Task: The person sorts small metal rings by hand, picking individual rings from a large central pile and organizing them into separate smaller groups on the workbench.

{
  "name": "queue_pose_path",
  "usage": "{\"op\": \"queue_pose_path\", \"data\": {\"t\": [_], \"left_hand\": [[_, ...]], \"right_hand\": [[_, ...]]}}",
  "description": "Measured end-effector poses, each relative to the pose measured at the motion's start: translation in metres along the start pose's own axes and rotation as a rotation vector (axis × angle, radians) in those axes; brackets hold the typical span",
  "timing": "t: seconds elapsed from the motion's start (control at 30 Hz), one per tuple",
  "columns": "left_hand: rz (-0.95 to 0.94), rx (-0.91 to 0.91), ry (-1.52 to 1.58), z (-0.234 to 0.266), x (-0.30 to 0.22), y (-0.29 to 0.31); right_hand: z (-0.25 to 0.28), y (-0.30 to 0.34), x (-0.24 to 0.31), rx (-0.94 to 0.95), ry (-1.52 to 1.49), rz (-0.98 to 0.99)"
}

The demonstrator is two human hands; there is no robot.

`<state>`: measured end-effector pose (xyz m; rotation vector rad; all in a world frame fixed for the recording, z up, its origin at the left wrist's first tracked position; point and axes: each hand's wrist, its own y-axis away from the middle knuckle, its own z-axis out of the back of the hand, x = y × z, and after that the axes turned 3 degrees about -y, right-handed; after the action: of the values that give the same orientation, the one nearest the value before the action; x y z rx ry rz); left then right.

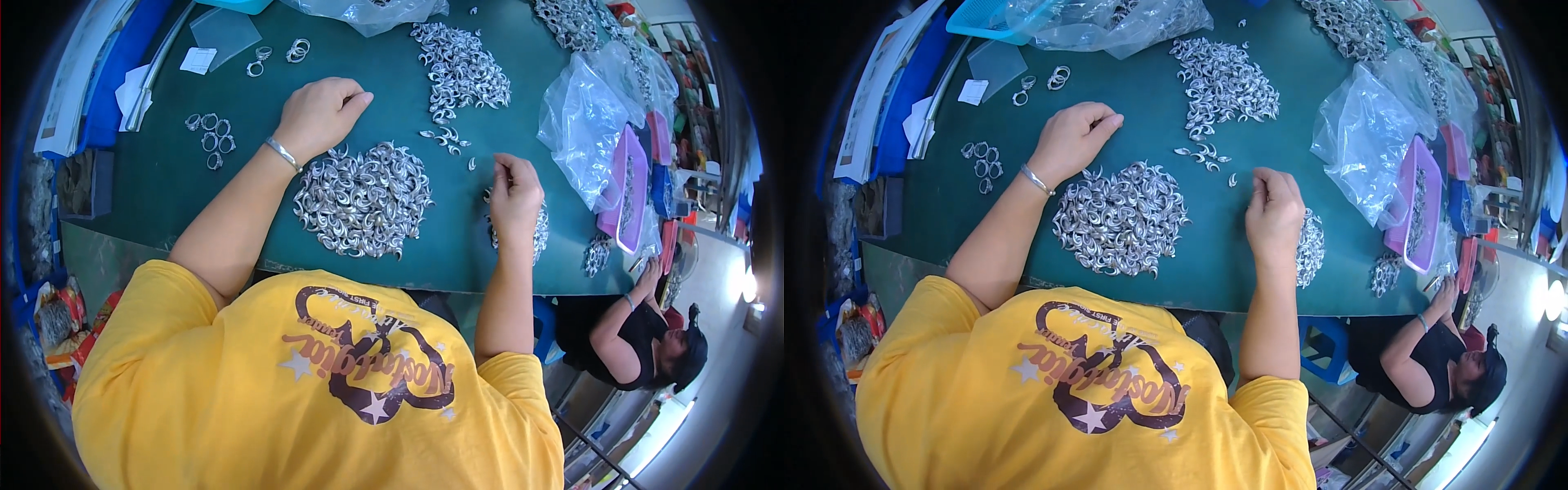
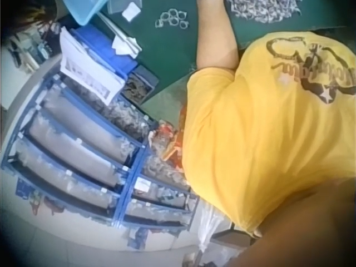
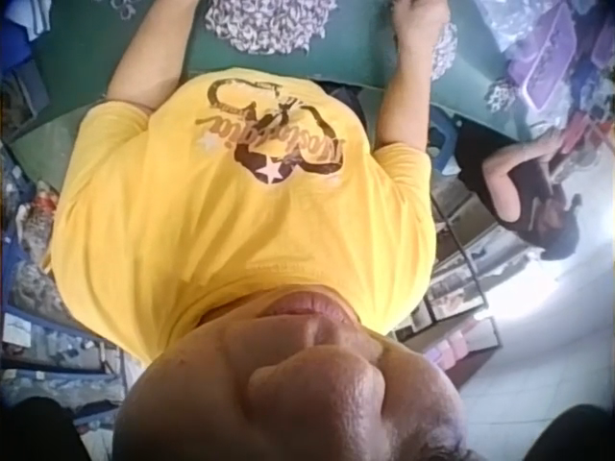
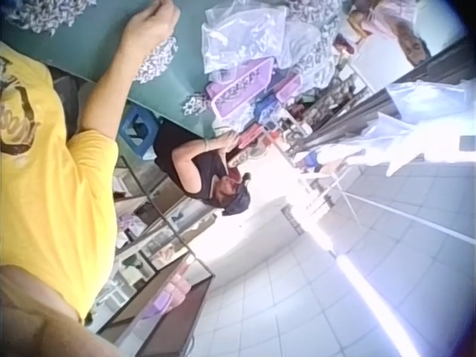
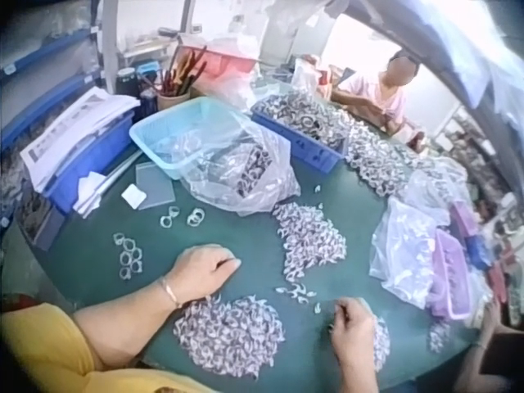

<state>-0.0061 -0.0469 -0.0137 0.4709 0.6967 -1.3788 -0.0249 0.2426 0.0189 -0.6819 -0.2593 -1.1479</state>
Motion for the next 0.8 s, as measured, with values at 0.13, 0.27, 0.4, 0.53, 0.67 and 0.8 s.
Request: {"op": "queue_pose_path", "data": {"t": [0.13,0.27,0.4,0.53,0.67,0.8], "left_hand": [[0.008,0.021,0.005,0.002,0.001,-0.001],[-0.004,-0.009,0.014,0.001,-0.001,-0.001],[0.022,0.003,-0.018,0.001,0.002,0.001],[0.008,0.009,-0.011,0.001,-0.001,-0.001],[0.012,0.004,-0.014,0.001,-0.001,-0.002],[0.030,0.023,0.000,0.002,0.001,0.000]], "right_hand": [[-0.017,0.009,0.005,0.091,0.094,0.017],[-0.014,0.018,0.015,0.098,0.028,-0.029],[-0.015,0.019,0.041,0.232,-0.248,0.051],[-0.031,0.005,0.027,0.067,-0.129,0.136],[-0.035,0.000,0.016,0.157,-0.070,0.151],[-0.012,-0.004,0.014,0.266,-0.225,-0.009]]}}
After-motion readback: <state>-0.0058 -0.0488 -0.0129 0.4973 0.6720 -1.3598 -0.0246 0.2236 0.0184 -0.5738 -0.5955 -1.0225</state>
